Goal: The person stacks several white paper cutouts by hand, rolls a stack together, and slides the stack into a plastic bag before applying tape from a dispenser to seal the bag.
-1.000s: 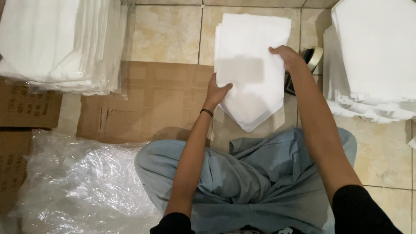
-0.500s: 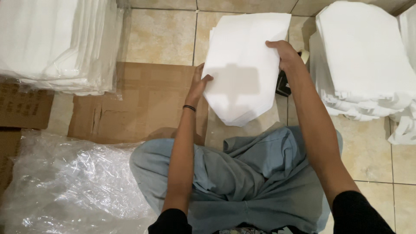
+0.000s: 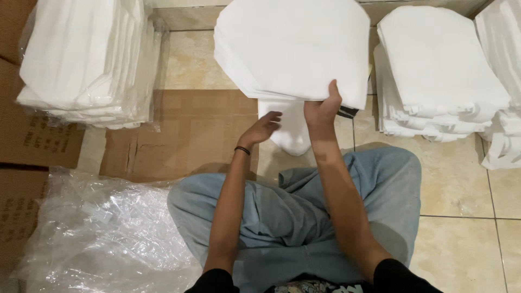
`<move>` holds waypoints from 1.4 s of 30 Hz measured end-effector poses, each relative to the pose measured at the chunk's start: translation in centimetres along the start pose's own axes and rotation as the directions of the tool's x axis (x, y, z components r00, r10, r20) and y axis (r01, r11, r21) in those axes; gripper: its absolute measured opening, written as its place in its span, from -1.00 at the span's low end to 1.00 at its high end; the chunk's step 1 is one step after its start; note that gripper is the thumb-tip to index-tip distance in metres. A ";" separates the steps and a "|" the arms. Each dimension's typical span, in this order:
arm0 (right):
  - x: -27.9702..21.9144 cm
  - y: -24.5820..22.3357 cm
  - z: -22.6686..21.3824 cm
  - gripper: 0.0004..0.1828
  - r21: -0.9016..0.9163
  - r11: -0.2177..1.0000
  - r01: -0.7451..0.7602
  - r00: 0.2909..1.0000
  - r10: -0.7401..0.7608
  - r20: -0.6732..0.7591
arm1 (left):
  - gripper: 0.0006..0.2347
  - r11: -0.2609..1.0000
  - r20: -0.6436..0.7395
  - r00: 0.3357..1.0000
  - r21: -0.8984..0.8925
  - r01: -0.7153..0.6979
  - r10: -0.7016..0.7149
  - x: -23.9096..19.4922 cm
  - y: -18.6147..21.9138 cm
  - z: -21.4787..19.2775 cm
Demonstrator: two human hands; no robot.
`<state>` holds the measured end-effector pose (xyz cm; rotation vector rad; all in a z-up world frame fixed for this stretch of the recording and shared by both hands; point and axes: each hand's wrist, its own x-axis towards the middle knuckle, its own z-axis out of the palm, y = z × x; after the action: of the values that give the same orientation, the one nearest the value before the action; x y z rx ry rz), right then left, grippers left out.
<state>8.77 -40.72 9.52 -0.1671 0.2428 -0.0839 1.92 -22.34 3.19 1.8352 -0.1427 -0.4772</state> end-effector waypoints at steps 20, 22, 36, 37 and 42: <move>-9.8 9.5 -0.3 -0.70 -0.329 0.937 -0.119 0.993 0.110 -0.047 | -0.42 0.493 -0.331 0.943 -0.815 -0.304 0.033 3.2 -0.9 0.5; -10.2 9.5 0.0 -0.72 -0.355 0.928 -0.116 0.993 0.109 -0.042 | -0.44 0.465 -0.330 0.944 -0.836 -0.291 -0.004 2.6 -1.0 -0.2; -4.0 -5.8 -2.9 0.31 -0.645 0.569 -0.509 0.528 0.799 0.288 | -0.49 0.152 -0.269 0.963 -0.953 -0.262 -0.025 2.4 -4.7 -6.5; -4.3 -6.9 -0.6 0.31 -0.651 0.564 -0.508 0.526 0.802 0.284 | -0.49 0.145 -0.272 0.962 -0.953 -0.266 -0.023 3.2 -6.8 -6.9; -3.0 -11.0 3.5 0.48 -0.516 0.603 -0.609 0.633 0.761 0.142 | -0.41 0.405 -0.054 0.998 -0.913 -0.043 -0.014 1.1 -5.1 -5.7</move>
<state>6.02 -50.72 15.50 -0.5117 -0.0566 0.8103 4.45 -15.97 -0.52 0.7116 0.1408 -0.3674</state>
